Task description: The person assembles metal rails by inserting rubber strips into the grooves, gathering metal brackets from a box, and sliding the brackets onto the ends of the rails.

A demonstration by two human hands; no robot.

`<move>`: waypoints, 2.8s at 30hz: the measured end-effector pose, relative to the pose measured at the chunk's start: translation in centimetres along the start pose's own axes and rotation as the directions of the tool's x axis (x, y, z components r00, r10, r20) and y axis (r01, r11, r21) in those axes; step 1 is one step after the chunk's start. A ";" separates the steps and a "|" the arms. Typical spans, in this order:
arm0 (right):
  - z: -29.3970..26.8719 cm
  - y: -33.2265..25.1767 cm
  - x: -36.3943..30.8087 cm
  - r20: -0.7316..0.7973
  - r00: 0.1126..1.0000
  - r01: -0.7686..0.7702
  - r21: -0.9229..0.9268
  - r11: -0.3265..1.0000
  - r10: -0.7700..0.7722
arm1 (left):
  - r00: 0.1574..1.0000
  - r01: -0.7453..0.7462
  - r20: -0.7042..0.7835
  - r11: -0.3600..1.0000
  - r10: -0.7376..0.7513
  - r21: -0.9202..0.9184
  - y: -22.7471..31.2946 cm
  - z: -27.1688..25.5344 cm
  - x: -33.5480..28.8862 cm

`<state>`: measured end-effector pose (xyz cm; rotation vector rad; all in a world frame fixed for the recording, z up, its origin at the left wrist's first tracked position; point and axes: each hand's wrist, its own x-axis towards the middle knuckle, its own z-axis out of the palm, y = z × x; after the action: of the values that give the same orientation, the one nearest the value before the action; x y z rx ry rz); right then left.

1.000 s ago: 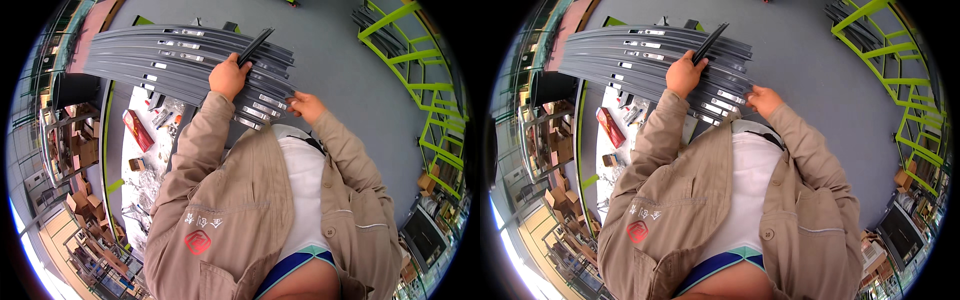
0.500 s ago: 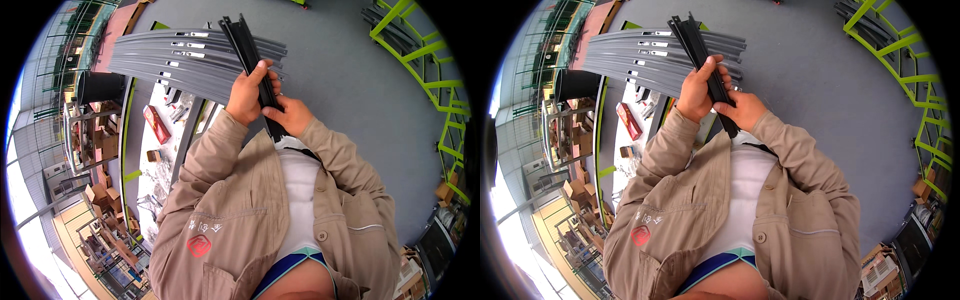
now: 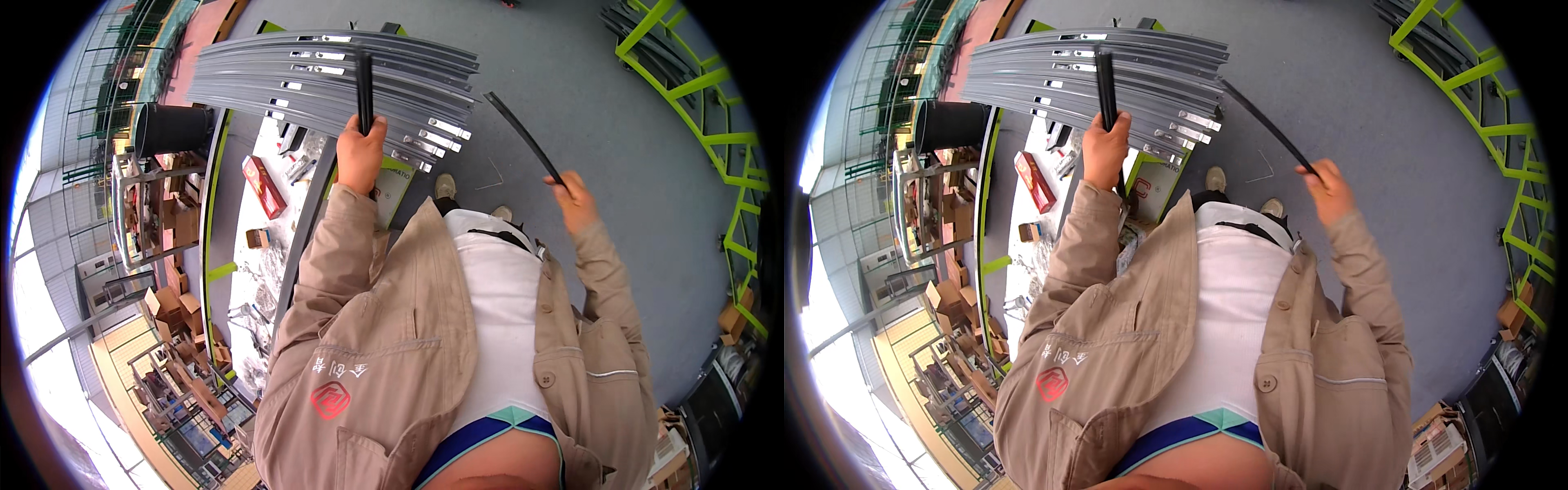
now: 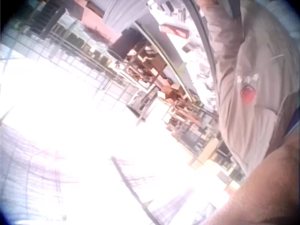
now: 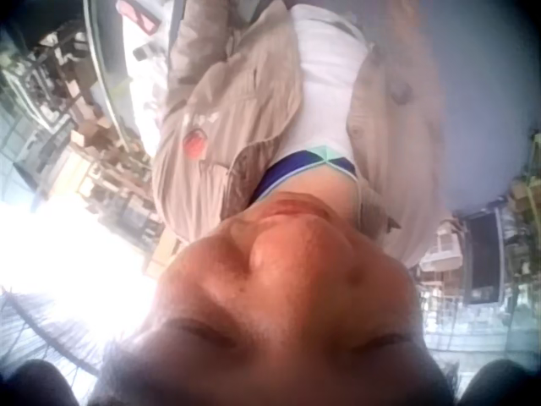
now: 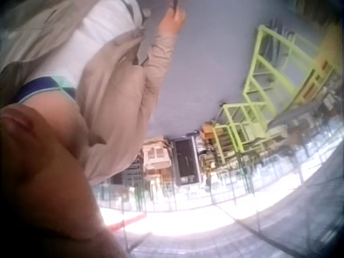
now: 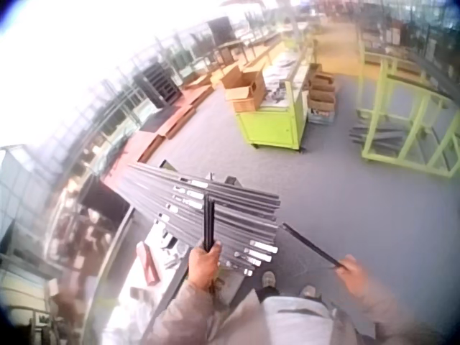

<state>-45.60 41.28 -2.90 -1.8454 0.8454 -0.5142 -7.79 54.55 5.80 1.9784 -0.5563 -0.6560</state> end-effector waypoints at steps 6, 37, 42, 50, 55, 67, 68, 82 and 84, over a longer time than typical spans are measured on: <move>-1.9 -0.4 -1.9 0.049 0.945 -0.276 -0.419 0.865 0.325 | 0.899 -0.378 0.057 0.701 0.435 0.605 0.0 1.5 3.6; -1.4 1.1 3.0 0.166 0.897 -0.386 -0.154 0.909 0.409 | 0.888 -0.456 0.409 0.509 0.210 0.730 0.4 3.0 9.7; 1.0 -0.1 6.7 0.225 0.894 -0.317 -0.295 0.901 0.388 | 0.879 -0.471 0.429 0.516 0.207 0.716 0.3 3.0 10.0; 8.1 -5.6 11.2 0.215 0.926 -0.208 -0.401 0.892 0.312 | 0.892 -0.436 0.422 0.554 0.162 0.709 0.5 3.1 10.1; 6.7 -5.6 10.3 0.092 0.954 -0.228 -0.388 0.893 0.284 | 0.903 -0.406 0.409 0.568 0.130 0.716 0.5 2.7 10.3; 11.8 -3.0 11.8 0.364 0.839 -0.517 0.302 0.801 0.405 | 0.842 -0.536 0.461 0.526 0.280 0.660 -0.8 2.7 10.5; 12.7 -2.5 12.8 0.416 0.827 -0.500 0.238 0.833 0.378 | 0.837 -0.544 0.468 0.516 0.283 0.661 -0.9 2.9 10.7; 8.4 -14.5 12.8 0.374 0.909 -0.322 0.352 0.879 0.183 | 0.700 0.393 0.714 0.831 0.007 -0.394 7.1 3.1 6.5; 9.3 -14.9 13.1 0.279 0.947 -0.213 0.181 0.960 0.157 | 0.717 0.391 0.694 0.784 0.069 -0.482 8.3 4.3 4.7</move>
<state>-25.85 41.03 6.54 -1.5788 0.7456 -0.2226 -8.05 45.13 10.36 1.1283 -0.4971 -1.5176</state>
